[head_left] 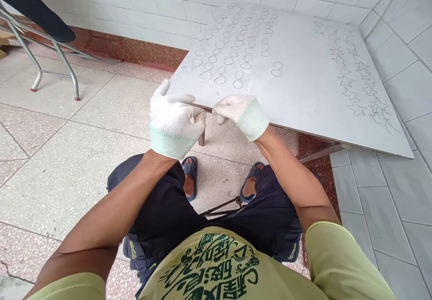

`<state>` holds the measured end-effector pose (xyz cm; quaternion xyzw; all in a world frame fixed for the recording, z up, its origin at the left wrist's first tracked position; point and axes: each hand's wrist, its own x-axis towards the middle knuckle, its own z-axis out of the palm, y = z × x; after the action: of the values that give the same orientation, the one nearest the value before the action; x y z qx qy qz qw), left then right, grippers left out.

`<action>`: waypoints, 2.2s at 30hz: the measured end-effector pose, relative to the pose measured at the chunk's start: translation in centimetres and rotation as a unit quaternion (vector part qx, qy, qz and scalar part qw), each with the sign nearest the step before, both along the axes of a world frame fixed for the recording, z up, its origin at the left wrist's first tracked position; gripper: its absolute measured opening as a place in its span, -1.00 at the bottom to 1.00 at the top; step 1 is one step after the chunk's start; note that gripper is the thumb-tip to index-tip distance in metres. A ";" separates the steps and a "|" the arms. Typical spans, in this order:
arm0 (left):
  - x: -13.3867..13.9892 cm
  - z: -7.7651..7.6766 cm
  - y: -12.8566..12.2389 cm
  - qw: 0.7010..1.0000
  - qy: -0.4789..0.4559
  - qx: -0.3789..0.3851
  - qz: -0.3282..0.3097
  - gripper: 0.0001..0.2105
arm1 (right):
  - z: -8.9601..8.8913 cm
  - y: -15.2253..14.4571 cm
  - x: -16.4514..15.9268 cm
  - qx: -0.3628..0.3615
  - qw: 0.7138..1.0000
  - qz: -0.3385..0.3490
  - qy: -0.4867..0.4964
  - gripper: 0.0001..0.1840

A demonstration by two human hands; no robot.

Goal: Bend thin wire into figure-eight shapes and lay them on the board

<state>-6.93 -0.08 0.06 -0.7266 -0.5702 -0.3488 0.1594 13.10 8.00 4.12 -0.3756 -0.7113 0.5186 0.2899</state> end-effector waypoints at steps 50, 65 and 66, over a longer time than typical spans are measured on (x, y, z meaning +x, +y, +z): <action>-0.4 -1.1 1.1 0.850 -0.451 -0.270 -0.020 -0.90 | -3.6 1.2 -1.3 0.030 0.998 -0.040 0.047 -0.75; 3.8 -3.5 0.1 0.772 -0.619 -0.140 -0.010 -0.79 | -4.9 0.9 -2.2 -0.056 0.990 -0.007 0.128 -0.78; 4.2 -3.7 0.0 0.766 -0.629 -0.130 0.001 -0.79 | -4.9 0.9 -2.2 -0.055 0.990 -0.003 0.131 -0.76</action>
<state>-2.72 -0.08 -3.65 -0.3580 -0.5830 -0.6501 -0.3307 10.88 8.91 -0.81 -0.3216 -0.6363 0.6013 0.3609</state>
